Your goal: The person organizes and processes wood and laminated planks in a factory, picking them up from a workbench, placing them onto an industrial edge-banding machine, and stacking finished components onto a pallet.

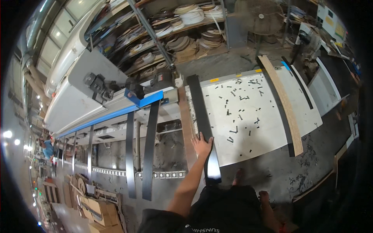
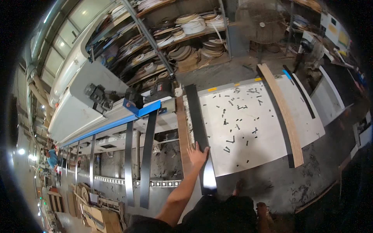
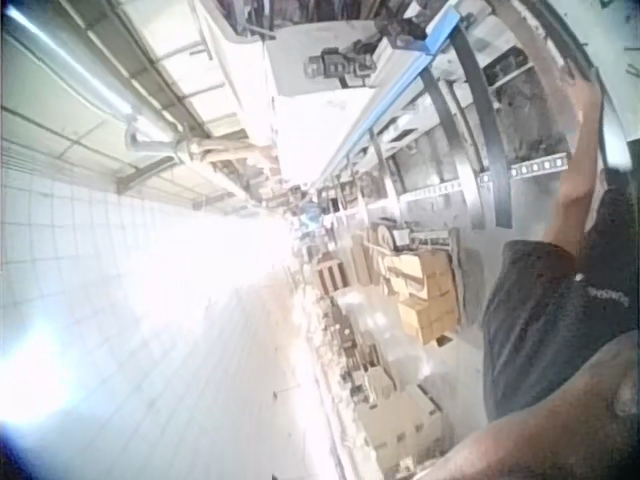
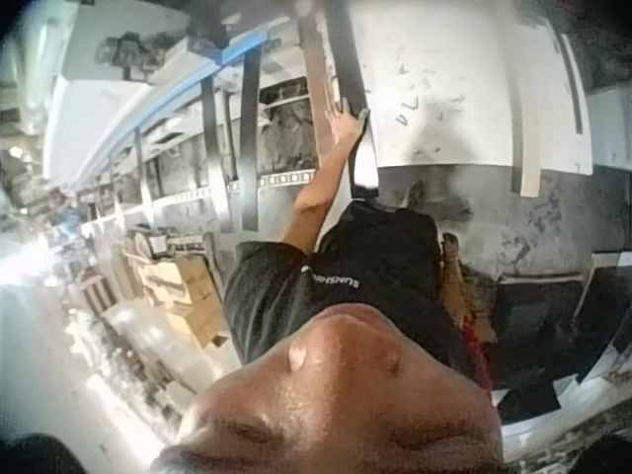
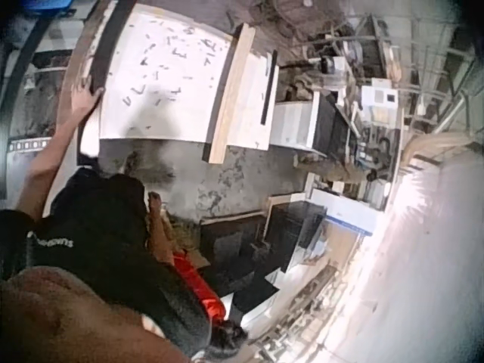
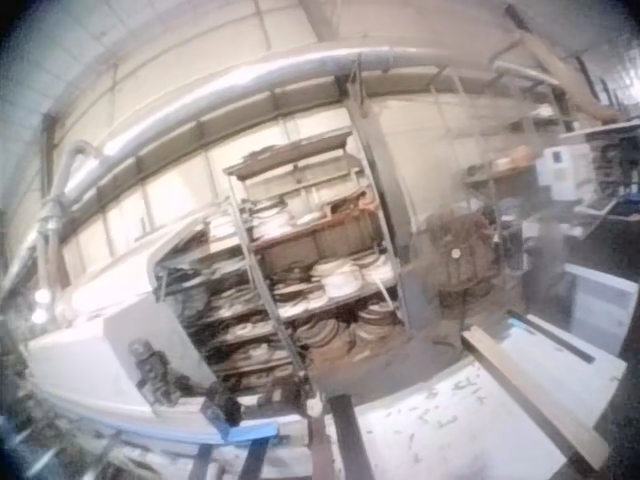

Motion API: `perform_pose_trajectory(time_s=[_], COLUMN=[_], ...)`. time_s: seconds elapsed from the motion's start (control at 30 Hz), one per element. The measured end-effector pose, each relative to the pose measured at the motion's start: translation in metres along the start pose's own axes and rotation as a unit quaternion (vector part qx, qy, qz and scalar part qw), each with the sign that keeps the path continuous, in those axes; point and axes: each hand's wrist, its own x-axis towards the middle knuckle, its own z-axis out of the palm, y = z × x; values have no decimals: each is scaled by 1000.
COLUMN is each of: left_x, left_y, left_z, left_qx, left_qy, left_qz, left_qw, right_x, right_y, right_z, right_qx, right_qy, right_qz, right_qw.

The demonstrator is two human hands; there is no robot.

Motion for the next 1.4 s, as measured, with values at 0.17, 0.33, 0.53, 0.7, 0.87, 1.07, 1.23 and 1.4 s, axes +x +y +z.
perform_pose_trajectory(time_s=[0.17, 0.33, 0.53, 0.7, 0.87, 1.07, 1.23, 1.4], left_x=[2, -6, -3, 4, -3, 28, 61, 66], left_y=[-149, -306, -359, -347, -275, -158, -65, 11], left_z=[-62, -112, -111, -94, -92, -108, -93, -40], left_qx=[135, 353, 237, -3, -79, -101, -111, 32], left_qy=[149, 24, 31, 5, 58, 42, 24, 37], left_qz=[10, -181, -57, -3, 85, 58, 22, 32], left_qw=[979, 918, 969, 1000, 992, 992, 993, 998], right_x=[5, -15, -71, -94, -107, -86, -76, -66], right_y=[49, 58, 7, -8, 42, 101, 122, 118], right_z=[2, 22, 75, 100, 121, 122, 128, 115], right_qx=[23, -454, -141, -38, -100, -154, -168, -278], right_qy=[46, -16, 101, 126, 140, 141, 166, 138], right_qz=[33, -119, -9, 65, 8, 27, 3, -25], right_qw=[998, 883, 985, 989, 985, 978, 972, 950])
